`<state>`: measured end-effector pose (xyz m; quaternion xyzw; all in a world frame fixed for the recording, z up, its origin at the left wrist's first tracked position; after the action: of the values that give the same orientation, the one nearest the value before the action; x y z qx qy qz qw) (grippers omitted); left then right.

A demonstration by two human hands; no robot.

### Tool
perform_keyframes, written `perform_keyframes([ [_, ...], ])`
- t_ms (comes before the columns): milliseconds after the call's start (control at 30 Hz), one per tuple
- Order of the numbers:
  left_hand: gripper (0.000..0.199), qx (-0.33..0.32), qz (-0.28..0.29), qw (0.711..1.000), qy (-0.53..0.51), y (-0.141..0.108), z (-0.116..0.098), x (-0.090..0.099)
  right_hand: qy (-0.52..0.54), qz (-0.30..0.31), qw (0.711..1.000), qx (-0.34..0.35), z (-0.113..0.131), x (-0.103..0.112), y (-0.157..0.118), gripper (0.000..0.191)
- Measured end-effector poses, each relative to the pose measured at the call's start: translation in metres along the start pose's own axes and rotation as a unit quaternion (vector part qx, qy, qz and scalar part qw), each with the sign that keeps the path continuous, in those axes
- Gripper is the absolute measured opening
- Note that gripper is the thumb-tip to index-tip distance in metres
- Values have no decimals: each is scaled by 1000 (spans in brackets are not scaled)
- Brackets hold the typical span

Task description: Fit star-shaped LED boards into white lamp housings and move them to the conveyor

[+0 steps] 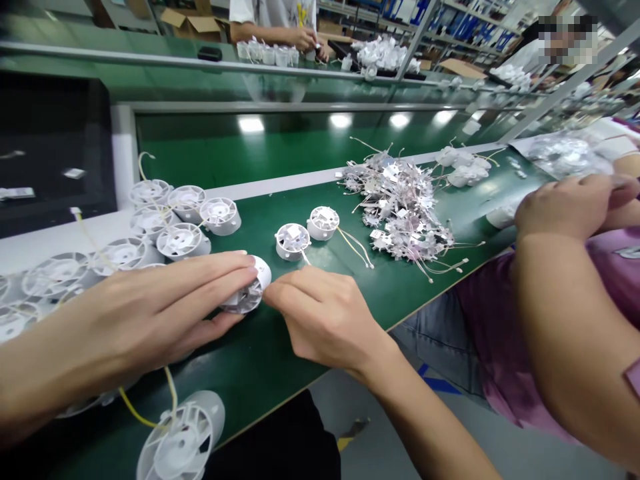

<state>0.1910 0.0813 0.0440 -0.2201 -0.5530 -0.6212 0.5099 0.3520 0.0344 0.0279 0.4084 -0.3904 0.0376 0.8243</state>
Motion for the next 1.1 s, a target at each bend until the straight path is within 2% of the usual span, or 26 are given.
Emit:
perform_keyframes([
  [100, 30, 11, 21, 999, -24, 0, 3, -2, 104, -16, 985, -140, -10, -1, 2, 19],
  [167, 34, 42, 65, 993, -90, -4, 9, -9, 176, 9, 952, -251, -19, -8, 2, 20],
  [233, 34, 83, 115, 975, -169, -10, 16, -18, 250, 40, 907, -338, -25, -20, 0, 22],
  [300, 29, 114, 149, 958, -217, -16, 20, -27, 313, 58, 864, -390, -29, -31, -4, 22],
  [367, 26, 119, 164, 953, -227, -20, 21, -32, 336, 68, 845, -411, -31, -39, -7, 22],
  [400, 27, 113, 169, 955, -217, -21, 20, -34, 326, 73, 848, -411, -32, -42, -8, 22],
  [467, 34, 91, 175, 964, -179, -21, 17, -36, 283, 77, 872, -392, -33, -43, -10, 21],
  [633, 53, 51, 147, 983, -96, -18, 10, -33, 197, 50, 937, -283, -26, -40, -10, 15],
  [767, 39, 60, 156, 982, -92, -21, 9, -35, 109, 34, 974, -195, -20, -40, -13, 17],
  [867, 27, 56, 180, 976, -113, -23, 9, -37, 57, 35, 989, -133, -18, -40, -14, 22],
  [1000, 26, 80, 196, 961, -176, -24, 13, -38, 54, 40, 994, -90, -19, -38, -14, 28],
  [1100, 29, 94, 197, 954, -204, -25, 15, -38, 29, 40, 999, -9, -15, -33, -13, 33],
])
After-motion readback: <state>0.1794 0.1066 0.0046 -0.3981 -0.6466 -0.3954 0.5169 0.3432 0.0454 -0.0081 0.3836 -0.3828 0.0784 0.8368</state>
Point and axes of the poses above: each hand's wrist, its own y-axis towards the middle knuckle, its own x-axis out of the back of the hand, z = x × y, the point moved 6 cm from there along y, towards the middle knuckle, and after that the axes turned 11 degrees about y, right-handed, at the moved point
